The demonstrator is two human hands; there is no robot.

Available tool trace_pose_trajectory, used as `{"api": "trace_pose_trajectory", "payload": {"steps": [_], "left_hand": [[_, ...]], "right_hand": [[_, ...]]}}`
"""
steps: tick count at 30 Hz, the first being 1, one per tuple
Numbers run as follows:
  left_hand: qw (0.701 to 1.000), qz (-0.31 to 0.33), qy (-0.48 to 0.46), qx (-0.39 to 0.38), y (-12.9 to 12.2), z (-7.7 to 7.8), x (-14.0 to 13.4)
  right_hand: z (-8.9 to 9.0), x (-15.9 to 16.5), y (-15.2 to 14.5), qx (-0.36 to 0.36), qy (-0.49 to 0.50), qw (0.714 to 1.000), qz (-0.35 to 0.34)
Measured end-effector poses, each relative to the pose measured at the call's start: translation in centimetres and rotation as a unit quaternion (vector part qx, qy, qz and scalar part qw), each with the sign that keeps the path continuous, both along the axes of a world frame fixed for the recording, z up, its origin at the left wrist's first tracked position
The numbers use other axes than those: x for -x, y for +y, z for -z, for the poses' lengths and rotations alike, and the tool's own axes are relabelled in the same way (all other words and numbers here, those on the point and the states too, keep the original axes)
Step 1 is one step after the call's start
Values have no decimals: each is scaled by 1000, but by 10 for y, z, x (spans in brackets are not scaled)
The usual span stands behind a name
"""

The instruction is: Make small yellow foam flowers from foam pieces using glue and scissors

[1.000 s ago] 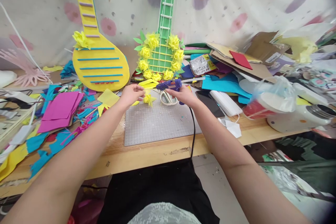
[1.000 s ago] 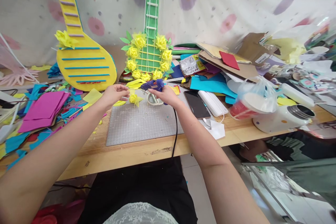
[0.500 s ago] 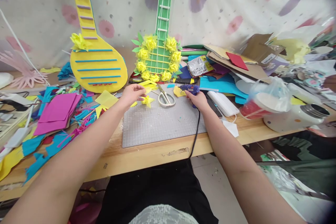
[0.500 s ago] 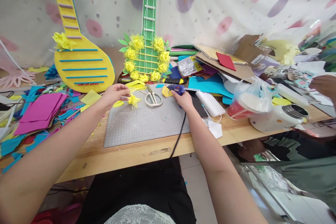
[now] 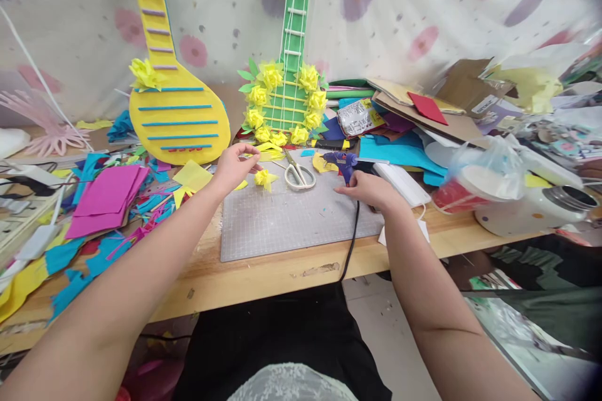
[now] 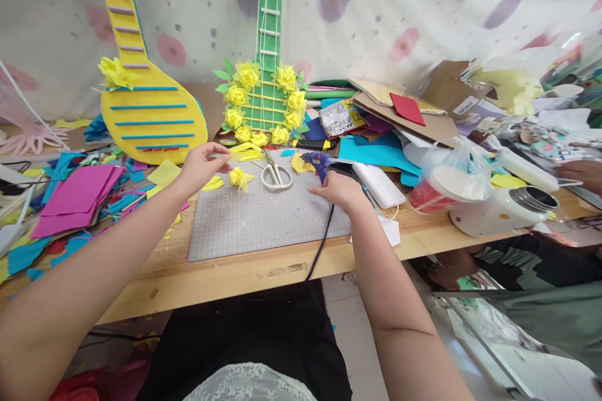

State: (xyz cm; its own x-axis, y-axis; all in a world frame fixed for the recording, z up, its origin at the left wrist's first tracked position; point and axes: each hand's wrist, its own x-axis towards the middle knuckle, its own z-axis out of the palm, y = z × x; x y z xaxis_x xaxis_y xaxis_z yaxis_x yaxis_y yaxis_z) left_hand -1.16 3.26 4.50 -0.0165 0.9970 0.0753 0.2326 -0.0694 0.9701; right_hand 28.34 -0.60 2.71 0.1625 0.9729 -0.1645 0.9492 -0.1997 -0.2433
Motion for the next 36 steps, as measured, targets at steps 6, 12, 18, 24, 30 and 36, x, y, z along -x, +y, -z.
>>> {"api": "trace_pose_trajectory", "payload": {"steps": [6, 12, 18, 24, 30, 36], "left_hand": [[996, 52, 27, -65, 4, 7, 3], [997, 35, -37, -58, -1, -1, 3], [999, 25, -22, -29, -3, -5, 9], [997, 33, -37, -53, -3, -4, 22], [994, 10, -98, -48, 5, 0, 39], [991, 16, -129, -9, 6, 8, 51]], "right_hand": [[-17, 39, 7, -34, 114, 985, -122], [0, 81, 46, -104, 220, 937, -251], [12, 117, 76, -76, 235, 906, -343], [17, 136, 85, -9, 302, 903, -304], [26, 147, 84, 0, 375, 884, -279], [26, 156, 76, -2, 436, 869, -234]]}}
